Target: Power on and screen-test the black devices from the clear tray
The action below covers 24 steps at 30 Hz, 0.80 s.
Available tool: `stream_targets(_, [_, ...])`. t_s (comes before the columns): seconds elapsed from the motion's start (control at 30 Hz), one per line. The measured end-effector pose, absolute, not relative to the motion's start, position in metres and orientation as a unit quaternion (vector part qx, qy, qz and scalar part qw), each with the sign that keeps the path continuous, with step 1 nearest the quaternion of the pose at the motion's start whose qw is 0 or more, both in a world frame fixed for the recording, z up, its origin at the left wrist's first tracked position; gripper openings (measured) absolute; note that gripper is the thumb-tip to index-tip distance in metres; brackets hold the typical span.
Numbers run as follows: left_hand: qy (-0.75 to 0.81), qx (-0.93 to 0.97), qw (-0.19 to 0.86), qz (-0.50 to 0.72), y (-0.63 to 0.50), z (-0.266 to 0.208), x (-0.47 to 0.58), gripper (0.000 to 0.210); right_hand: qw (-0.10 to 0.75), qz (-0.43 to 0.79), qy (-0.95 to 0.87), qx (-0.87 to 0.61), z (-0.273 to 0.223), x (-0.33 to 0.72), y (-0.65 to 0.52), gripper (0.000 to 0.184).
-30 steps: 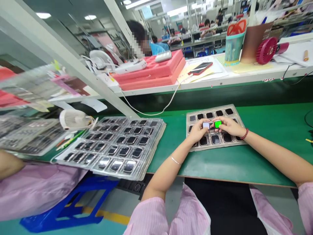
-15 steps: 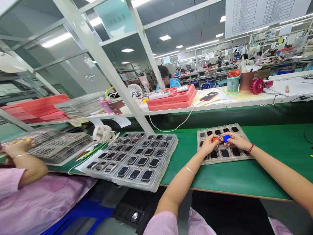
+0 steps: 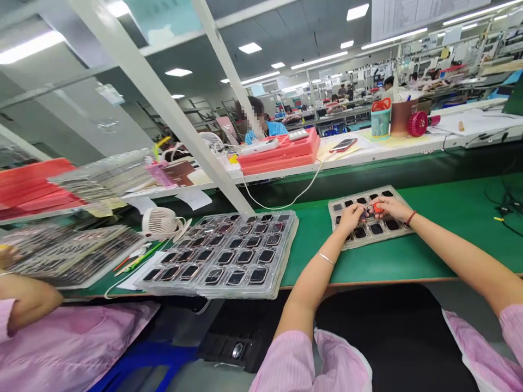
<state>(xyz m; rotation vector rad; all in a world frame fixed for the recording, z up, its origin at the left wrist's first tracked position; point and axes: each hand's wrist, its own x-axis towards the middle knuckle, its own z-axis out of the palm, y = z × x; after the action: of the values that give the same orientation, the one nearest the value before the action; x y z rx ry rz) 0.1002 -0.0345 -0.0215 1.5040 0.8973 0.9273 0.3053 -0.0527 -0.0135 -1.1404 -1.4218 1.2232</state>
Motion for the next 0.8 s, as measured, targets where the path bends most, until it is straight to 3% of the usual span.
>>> stream_targets(0.33, [0.377,0.648,0.548,0.371,-0.024,-0.03,0.101,0.04,0.453,0.496,-0.558,-0.486,-0.013,0.306,-0.05,0.017])
stream_targets(0.67, [0.354,0.694,0.498,0.38,-0.027,-0.033,0.097,0.052,0.415,0.523,-0.587,-0.458,-0.007,0.311,-0.051,0.034])
stream_targets(0.8, [0.35,0.697,0.492,0.388,-0.025,-0.035,0.095,0.055,0.374,0.564,-0.598,-0.43,-0.005,0.32,-0.044,0.033])
